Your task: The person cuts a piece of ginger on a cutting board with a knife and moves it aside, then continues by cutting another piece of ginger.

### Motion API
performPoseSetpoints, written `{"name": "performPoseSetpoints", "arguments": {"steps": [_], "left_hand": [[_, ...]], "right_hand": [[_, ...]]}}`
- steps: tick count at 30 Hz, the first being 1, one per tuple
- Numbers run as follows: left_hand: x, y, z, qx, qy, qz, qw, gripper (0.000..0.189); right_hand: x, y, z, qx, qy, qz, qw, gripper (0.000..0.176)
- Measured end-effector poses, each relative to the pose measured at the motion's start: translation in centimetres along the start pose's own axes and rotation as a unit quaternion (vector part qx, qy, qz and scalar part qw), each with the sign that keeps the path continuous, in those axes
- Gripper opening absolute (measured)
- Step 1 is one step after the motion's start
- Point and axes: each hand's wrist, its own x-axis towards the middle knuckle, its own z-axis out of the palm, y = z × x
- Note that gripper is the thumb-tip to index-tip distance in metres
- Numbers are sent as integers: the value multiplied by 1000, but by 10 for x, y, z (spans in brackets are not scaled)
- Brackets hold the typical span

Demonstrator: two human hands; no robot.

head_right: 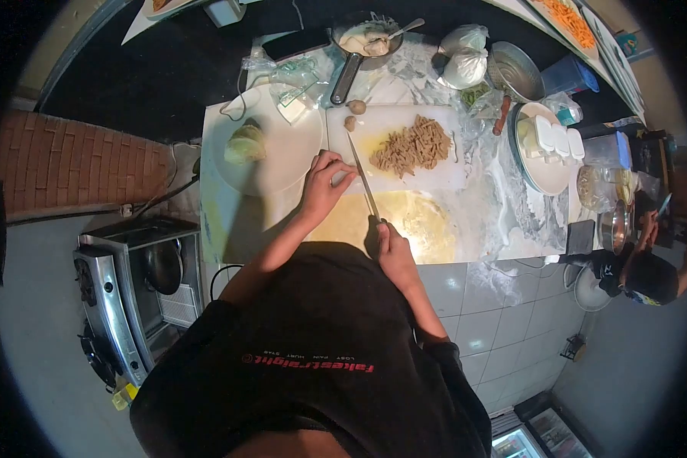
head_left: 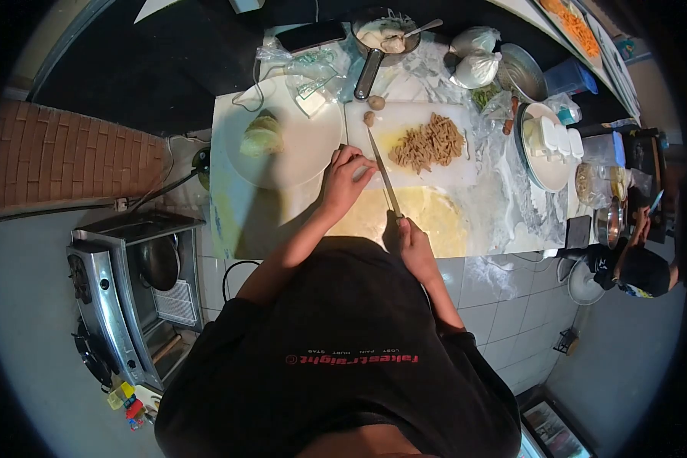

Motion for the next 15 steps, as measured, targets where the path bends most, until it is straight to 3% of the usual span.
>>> {"name": "performPoseSetpoints", "arguments": {"steps": [3,5,11,15], "left_hand": [[2,-1,-1,-7,-5,-8,1000,13],[2,0,0,-13,-6,-15,1000,11],[3,-1,-1,-6,-17,-16,1000,11],[3,-1,-1,-6,-18,-16,1000,11]], "right_hand": [[4,11,1,16,-19,-10,1000,45],[6,8,-4,66,-84,66,992,47],[10,-10,-13,100,-141,128,977,48],[17,13,0,91,-137,110,980,46]]}}
